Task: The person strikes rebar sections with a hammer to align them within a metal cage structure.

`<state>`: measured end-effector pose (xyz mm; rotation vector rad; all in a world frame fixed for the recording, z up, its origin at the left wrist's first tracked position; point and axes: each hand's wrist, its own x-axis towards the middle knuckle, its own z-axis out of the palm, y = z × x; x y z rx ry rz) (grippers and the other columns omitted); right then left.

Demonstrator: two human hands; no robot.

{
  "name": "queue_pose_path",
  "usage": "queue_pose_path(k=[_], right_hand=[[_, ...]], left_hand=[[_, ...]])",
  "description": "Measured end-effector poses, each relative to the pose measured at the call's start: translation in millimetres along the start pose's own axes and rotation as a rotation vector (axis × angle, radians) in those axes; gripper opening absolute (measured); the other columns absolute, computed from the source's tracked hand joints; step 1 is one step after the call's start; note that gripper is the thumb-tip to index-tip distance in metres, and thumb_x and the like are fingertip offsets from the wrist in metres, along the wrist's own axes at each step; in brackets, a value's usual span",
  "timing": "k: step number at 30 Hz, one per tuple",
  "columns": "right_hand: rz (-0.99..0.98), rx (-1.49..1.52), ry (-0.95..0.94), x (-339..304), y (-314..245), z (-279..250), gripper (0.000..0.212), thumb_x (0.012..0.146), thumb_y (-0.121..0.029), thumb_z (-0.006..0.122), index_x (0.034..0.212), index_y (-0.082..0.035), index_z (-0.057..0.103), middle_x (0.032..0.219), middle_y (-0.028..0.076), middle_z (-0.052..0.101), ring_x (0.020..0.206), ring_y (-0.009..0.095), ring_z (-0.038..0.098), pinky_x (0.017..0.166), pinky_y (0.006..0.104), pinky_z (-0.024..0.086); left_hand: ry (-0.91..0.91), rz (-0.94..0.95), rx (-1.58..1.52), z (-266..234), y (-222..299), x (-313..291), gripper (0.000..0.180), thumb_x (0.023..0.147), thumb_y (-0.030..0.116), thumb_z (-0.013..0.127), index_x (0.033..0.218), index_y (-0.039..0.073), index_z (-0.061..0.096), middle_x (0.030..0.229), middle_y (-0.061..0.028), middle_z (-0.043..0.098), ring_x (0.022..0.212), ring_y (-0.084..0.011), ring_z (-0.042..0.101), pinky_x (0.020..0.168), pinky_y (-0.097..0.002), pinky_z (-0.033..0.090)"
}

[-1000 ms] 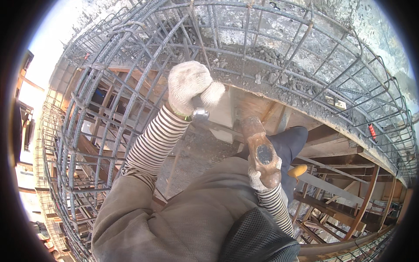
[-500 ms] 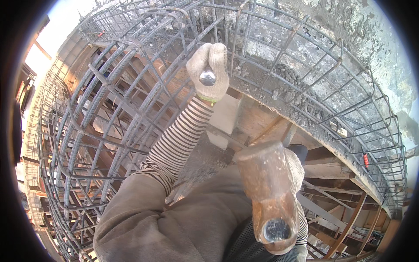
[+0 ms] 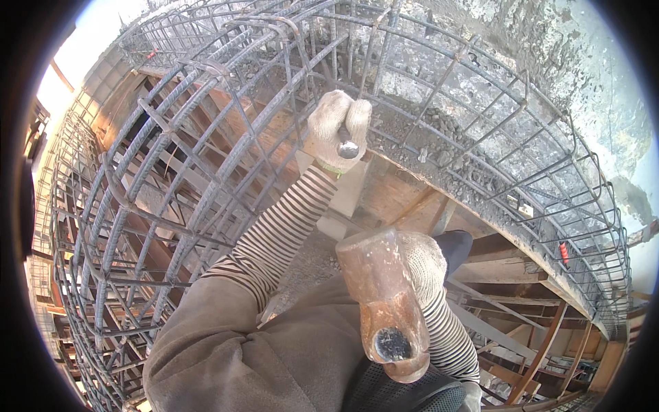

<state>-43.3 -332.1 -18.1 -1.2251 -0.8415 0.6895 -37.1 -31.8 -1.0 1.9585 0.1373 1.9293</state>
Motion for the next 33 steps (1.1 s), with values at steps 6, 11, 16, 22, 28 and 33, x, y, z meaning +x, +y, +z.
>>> queue_pose_path(k=[6,11,16,22,28,33], right_hand=[[0.3,0.479,0.111,7,-8,5,0.045,0.089,-0.025,0.075,0.123,0.001,0.059,0.108,0.013,0.066,0.094,0.023,0.069,0.082,0.033,0.059],[-0.452,-0.658,-0.328,46,-11,3,0.044,0.069,-0.041,0.08,0.096,-0.008,0.069,0.084,0.012,0.067,0.076,0.034,0.067,0.068,0.0402,0.054],[-0.423,-0.879,-0.346,81,-20,25,0.049,0.075,-0.052,0.076,0.094,-0.007,0.066,0.079,0.012,0.066,0.07,0.034,0.067,0.062,0.0385,0.053],[-0.786,-0.777,-0.451,71,-43,33,0.059,0.078,-0.059,0.073,0.094,-0.003,0.067,0.078,0.014,0.066,0.066,0.034,0.067,0.059,0.0391,0.054],[-0.114,-0.985,-0.274,96,-42,48,0.061,0.084,-0.058,0.072,0.102,0.0,0.064,0.074,0.02,0.067,0.07,0.037,0.07,0.062,0.0422,0.056],[-0.344,-0.841,-0.34,57,-44,33,0.06,0.08,-0.057,0.076,0.098,-0.001,0.066,0.074,0.015,0.067,0.067,0.034,0.07,0.059,0.0393,0.055]], left_hand=[[0.098,-0.036,-0.221,-24,-2,-11,0.022,0.089,0.018,0.067,0.083,-0.003,0.06,0.08,-0.0088,0.06,0.072,-0.0175,0.058,0.065,-0.0294,0.047],[0.134,0.095,-0.167,-26,-6,-6,0.022,0.092,0.017,0.063,0.084,-0.003,0.061,0.082,-0.0102,0.062,0.073,-0.0195,0.059,0.066,-0.0303,0.048],[0.141,-0.024,-0.198,-27,-4,0,0.019,0.092,0.013,0.06,0.083,-0.003,0.063,0.08,-0.0111,0.061,0.07,-0.0198,0.059,0.064,-0.031,0.048],[0.021,-0.044,-0.104,-47,-2,7,0.007,0.086,0.001,0.059,0.085,-0.001,0.065,0.08,-0.0122,0.064,0.071,-0.025,0.063,0.067,-0.0328,0.05],[-0.06,0.13,-0.103,-18,-20,-5,0.009,0.072,0.0,0.066,0.08,-0.003,0.062,0.077,-0.0114,0.061,0.067,-0.0237,0.059,0.063,-0.0329,0.047],[0.119,-0.048,-0.091,-20,-15,-4,0.024,0.097,0.013,0.052,0.082,-0.003,0.062,0.075,-0.0102,0.06,0.067,-0.0202,0.057,0.063,-0.0322,0.046]])
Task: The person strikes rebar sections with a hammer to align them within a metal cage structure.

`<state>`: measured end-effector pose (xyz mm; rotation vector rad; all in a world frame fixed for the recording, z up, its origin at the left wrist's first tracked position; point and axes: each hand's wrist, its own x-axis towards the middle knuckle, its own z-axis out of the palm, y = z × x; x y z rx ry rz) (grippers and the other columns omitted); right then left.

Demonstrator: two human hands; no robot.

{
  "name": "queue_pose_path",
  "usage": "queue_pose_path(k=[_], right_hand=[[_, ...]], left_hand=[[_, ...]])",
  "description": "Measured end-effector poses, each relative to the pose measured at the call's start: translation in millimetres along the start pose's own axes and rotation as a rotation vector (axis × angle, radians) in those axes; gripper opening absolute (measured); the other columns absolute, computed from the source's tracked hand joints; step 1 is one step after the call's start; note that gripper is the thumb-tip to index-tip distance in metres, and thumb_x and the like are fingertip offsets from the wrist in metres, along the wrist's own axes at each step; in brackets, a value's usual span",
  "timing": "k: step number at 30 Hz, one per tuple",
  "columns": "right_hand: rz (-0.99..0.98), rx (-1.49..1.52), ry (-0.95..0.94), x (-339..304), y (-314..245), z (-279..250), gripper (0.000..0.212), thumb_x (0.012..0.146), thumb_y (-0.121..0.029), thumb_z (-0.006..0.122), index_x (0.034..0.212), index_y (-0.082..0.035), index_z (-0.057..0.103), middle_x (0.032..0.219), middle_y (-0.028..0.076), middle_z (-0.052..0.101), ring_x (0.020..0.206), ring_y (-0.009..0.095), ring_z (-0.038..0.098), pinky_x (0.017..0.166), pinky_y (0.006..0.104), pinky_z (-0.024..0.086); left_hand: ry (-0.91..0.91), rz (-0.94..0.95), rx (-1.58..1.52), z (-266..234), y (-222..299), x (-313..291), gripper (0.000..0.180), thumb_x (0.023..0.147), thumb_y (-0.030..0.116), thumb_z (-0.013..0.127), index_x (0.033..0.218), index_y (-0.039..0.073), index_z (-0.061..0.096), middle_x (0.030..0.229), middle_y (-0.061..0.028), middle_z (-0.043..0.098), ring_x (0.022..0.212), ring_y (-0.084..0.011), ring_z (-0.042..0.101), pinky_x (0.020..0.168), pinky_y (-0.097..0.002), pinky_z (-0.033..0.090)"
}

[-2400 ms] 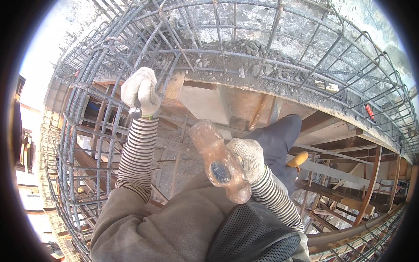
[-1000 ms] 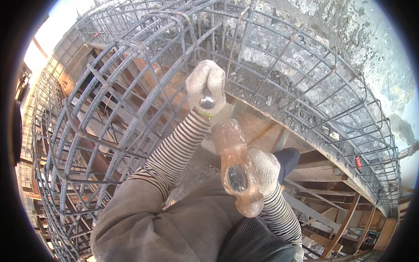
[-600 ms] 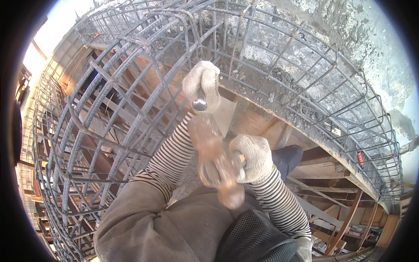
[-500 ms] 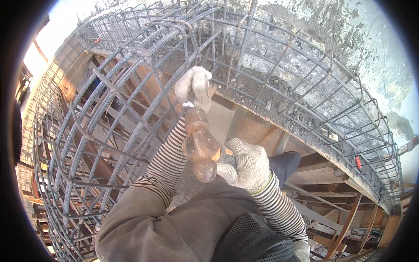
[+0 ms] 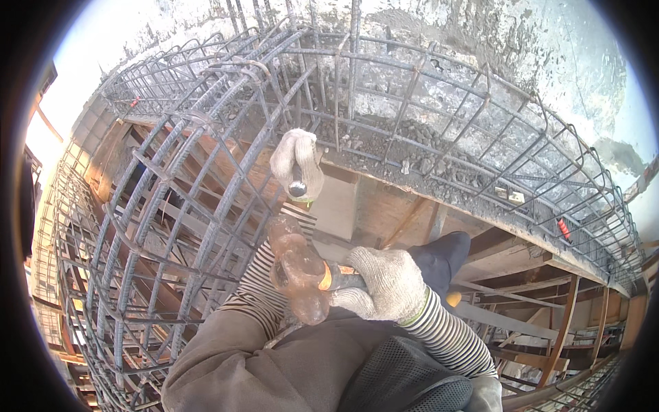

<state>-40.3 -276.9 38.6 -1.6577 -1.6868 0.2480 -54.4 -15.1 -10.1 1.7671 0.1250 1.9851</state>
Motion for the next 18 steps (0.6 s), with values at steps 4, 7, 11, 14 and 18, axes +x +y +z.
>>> queue_pose_path(k=[4,7,11,14,18], right_hand=[[0.076,0.077,0.127,-13,6,-16,0.055,0.084,-0.051,0.074,0.098,0.002,0.066,0.074,0.015,0.065,0.063,0.032,0.069,0.057,0.0368,0.053],[0.237,0.133,0.206,-26,8,-12,0.05,0.089,-0.045,0.071,0.096,0.004,0.066,0.067,0.015,0.064,0.062,0.03,0.069,0.057,0.0348,0.052],[0.316,0.208,0.246,-39,11,-2,0.045,0.091,-0.04,0.07,0.094,0.004,0.067,0.066,0.014,0.063,0.06,0.026,0.068,0.057,0.0346,0.051],[0.261,0.211,0.188,-45,20,12,0.045,0.09,-0.042,0.071,0.096,0.003,0.067,0.069,0.014,0.064,0.06,0.028,0.067,0.057,0.0359,0.051],[0.23,0.182,0.123,-39,16,17,0.045,0.089,-0.044,0.073,0.096,0.001,0.066,0.07,0.015,0.064,0.061,0.033,0.067,0.057,0.0378,0.052]], left_hand=[[0.177,-0.257,-0.223,2,13,-5,0.017,0.096,0.018,0.062,0.089,0.002,0.059,0.086,-0.0068,0.06,0.073,-0.0177,0.056,0.07,-0.0315,0.048],[0.278,-0.086,-0.4,9,24,8,0.018,0.096,0.019,0.063,0.092,0.004,0.054,0.09,-0.0074,0.058,0.088,-0.0214,0.056,0.092,-0.0408,0.049],[0.143,-0.098,-0.358,-5,14,3,0.02,0.099,0.02,0.057,0.091,0.002,0.054,0.09,-0.0109,0.059,0.098,-0.0276,0.061,0.095,-0.0434,0.048],[-0.108,-0.235,-0.238,-30,15,6,0.031,0.101,0.025,0.055,0.083,0.0,0.057,0.087,-0.0106,0.06,0.093,-0.025,0.061,0.091,-0.0395,0.048],[0.026,-0.269,-0.301,-20,19,7,0.04,0.102,0.033,0.054,0.079,0.0,0.056,0.085,-0.0099,0.058,0.091,-0.0249,0.06,0.088,-0.0391,0.048]])
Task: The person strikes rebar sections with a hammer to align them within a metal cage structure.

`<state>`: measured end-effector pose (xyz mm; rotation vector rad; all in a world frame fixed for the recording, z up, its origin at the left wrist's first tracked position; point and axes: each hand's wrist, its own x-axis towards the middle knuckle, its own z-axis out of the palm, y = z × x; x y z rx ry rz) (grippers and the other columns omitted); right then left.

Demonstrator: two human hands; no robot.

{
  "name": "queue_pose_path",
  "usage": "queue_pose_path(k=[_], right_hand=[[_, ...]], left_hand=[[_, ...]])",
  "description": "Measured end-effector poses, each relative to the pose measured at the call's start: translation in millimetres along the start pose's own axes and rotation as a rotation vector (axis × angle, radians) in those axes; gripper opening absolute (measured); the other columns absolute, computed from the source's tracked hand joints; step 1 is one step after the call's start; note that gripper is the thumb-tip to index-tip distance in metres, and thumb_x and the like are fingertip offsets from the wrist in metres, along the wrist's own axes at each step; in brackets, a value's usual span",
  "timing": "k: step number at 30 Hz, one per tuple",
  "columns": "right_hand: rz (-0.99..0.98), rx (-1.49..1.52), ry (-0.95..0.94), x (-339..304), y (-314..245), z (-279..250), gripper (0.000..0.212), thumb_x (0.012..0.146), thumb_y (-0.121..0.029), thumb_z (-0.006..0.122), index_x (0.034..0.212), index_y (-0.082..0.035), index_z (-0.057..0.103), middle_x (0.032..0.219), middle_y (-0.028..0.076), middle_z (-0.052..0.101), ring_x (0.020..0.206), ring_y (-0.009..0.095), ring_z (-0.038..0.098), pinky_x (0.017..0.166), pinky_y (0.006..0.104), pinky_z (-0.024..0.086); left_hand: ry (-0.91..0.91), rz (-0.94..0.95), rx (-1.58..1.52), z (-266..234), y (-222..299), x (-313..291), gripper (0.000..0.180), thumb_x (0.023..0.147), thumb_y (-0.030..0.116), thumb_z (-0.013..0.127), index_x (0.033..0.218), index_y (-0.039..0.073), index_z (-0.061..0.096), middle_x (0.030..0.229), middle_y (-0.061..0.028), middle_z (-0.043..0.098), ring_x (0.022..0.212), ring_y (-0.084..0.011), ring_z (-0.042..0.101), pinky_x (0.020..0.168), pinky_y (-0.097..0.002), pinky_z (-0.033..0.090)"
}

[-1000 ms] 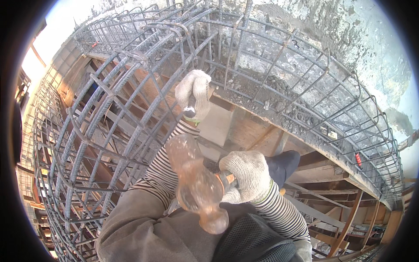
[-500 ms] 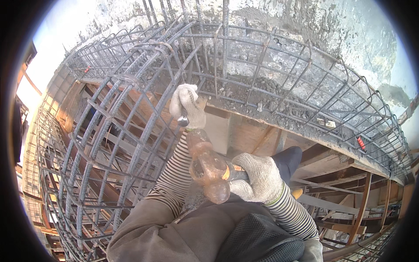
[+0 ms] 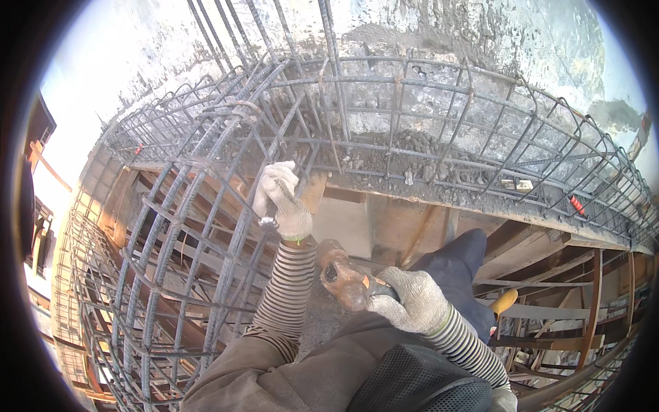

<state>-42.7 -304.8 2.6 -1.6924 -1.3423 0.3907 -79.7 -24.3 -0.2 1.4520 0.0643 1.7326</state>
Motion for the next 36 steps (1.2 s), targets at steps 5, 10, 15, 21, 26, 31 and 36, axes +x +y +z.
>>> queue_pose_path(k=[5,10,15,21,26,31,36], right_hand=[[-0.256,-0.063,-0.099,18,-16,-6,0.055,0.079,-0.056,0.077,0.093,-0.003,0.065,0.069,0.012,0.062,0.06,0.032,0.066,0.054,0.0372,0.051],[-0.631,0.019,-0.081,48,-51,-11,0.065,0.07,-0.065,0.08,0.094,-0.006,0.064,0.069,0.007,0.061,0.059,0.03,0.064,0.052,0.037,0.05],[-0.271,-0.433,-0.144,61,-56,7,0.063,0.086,-0.067,0.062,0.09,-0.004,0.061,0.071,0.013,0.065,0.059,0.031,0.069,0.052,0.0417,0.055],[-0.714,-0.305,-0.145,58,-52,-4,0.059,0.084,-0.063,0.068,0.09,-0.004,0.062,0.07,0.011,0.063,0.065,0.03,0.069,0.053,0.0398,0.055],[-0.244,-0.444,-0.143,61,-55,-2,0.059,0.083,-0.063,0.068,0.092,-0.005,0.062,0.075,0.014,0.066,0.07,0.032,0.07,0.059,0.0431,0.057],[-0.577,-0.264,-0.102,58,-49,2,0.061,0.083,-0.065,0.068,0.092,-0.005,0.062,0.073,0.014,0.065,0.063,0.032,0.069,0.056,0.0432,0.056],[-0.148,-0.284,-0.201,58,-64,1,0.062,0.092,-0.057,0.062,0.114,0.002,0.062,0.075,0.018,0.069,0.064,0.035,0.07,0.058,0.0426,0.056]], left_hand=[[0.109,0.115,-0.003,5,-10,-11,0.041,0.101,0.034,0.055,0.078,0.001,0.053,0.083,-0.0096,0.057,0.091,-0.0278,0.06,0.084,-0.0413,0.048],[-0.073,0.21,0.067,3,-15,-11,0.022,0.095,0.016,0.056,0.08,0.001,0.054,0.085,-0.0127,0.06,0.078,-0.0276,0.06,0.075,-0.0388,0.05],[0.032,0.132,0.094,-2,-33,-12,0.031,0.099,0.023,0.055,0.079,0.0,0.053,0.086,-0.0127,0.06,0.078,-0.0247,0.058,0.075,-0.0368,0.048],[0.046,0.077,0.046,12,-17,-9,0.039,0.102,0.032,0.054,0.079,0.0,0.052,0.083,-0.0117,0.057,0.084,-0.0279,0.059,0.082,-0.0396,0.048],[-0.036,0.069,0.167,-7,-23,-3,0.036,0.102,0.028,0.051,0.078,0.001,0.05,0.083,-0.011,0.057,0.088,-0.0287,0.063,0.082,-0.0392,0.049],[-0.052,0.069,0.142,-2,-23,-9,0.03,0.099,0.023,0.052,0.079,0.001,0.053,0.083,-0.0118,0.058,0.086,-0.0283,0.063,0.083,-0.0391,0.05],[-0.069,0.229,0.112,-8,-32,7,0.024,0.096,0.016,0.054,0.079,-0.001,0.054,0.081,-0.0128,0.058,0.084,-0.0289,0.063,0.081,-0.0386,0.051]])
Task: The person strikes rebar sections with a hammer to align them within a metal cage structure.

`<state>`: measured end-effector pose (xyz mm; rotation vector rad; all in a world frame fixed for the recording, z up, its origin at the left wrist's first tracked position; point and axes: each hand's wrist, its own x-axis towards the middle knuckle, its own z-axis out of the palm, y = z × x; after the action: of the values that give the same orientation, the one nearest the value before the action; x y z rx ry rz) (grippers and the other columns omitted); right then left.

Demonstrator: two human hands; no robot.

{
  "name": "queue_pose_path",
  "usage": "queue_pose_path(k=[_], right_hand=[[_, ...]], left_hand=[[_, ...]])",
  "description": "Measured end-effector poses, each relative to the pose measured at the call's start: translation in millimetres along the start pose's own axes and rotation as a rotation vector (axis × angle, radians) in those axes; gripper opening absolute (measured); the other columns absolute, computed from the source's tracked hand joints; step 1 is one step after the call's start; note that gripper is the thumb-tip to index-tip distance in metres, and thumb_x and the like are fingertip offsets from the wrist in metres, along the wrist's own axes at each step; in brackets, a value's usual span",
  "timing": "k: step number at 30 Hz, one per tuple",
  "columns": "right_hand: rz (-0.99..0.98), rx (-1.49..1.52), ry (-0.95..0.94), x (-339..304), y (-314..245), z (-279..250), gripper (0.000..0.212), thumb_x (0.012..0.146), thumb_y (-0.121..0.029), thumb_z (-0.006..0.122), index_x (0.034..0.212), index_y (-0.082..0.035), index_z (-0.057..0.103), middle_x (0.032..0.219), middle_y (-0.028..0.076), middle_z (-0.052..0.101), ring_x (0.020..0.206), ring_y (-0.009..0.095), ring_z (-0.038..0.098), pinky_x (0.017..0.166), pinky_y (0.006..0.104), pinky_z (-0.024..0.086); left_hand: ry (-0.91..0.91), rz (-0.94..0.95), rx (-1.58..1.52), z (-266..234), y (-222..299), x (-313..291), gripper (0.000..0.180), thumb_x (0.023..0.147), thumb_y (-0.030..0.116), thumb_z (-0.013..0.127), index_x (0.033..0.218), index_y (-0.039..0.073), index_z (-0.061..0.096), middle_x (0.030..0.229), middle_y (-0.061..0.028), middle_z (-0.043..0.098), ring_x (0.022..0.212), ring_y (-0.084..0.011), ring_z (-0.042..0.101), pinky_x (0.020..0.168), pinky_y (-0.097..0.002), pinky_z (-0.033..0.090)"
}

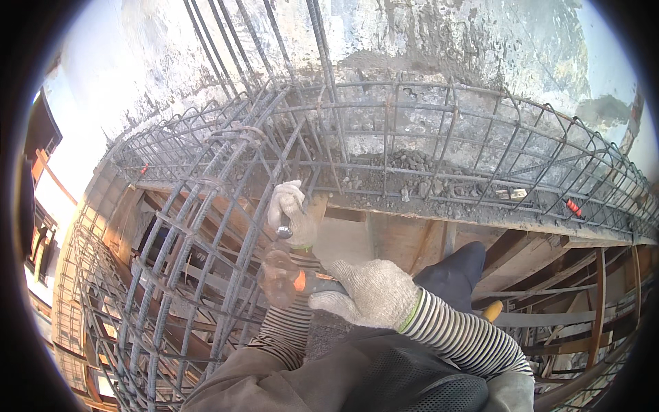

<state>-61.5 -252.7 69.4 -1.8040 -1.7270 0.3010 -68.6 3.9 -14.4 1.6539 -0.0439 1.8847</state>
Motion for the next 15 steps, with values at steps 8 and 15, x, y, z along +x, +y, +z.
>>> queue_pose_path(k=[8,15], right_hand=[[-0.014,0.623,0.085,15,-22,-20,0.058,0.099,-0.045,0.06,0.119,0.01,0.058,0.08,0.021,0.068,0.071,0.033,0.071,0.062,0.0375,0.054],[0.115,0.289,-0.355,-9,-28,-21,0.047,0.106,-0.038,0.047,0.113,0.005,0.063,0.08,0.022,0.065,0.078,0.036,0.068,0.071,0.0429,0.056]], left_hand=[[0.198,-0.254,1.173,-19,10,-46,0.019,0.093,0.016,0.063,0.09,-0.001,0.058,0.085,-0.0081,0.062,0.086,-0.024,0.063,0.084,-0.0386,0.051],[-0.04,-0.152,0.077,12,22,-1,0.017,0.081,-0.002,0.069,0.074,-0.001,0.054,0.083,-0.0108,0.06,0.088,-0.0266,0.065,0.084,-0.0381,0.052]])
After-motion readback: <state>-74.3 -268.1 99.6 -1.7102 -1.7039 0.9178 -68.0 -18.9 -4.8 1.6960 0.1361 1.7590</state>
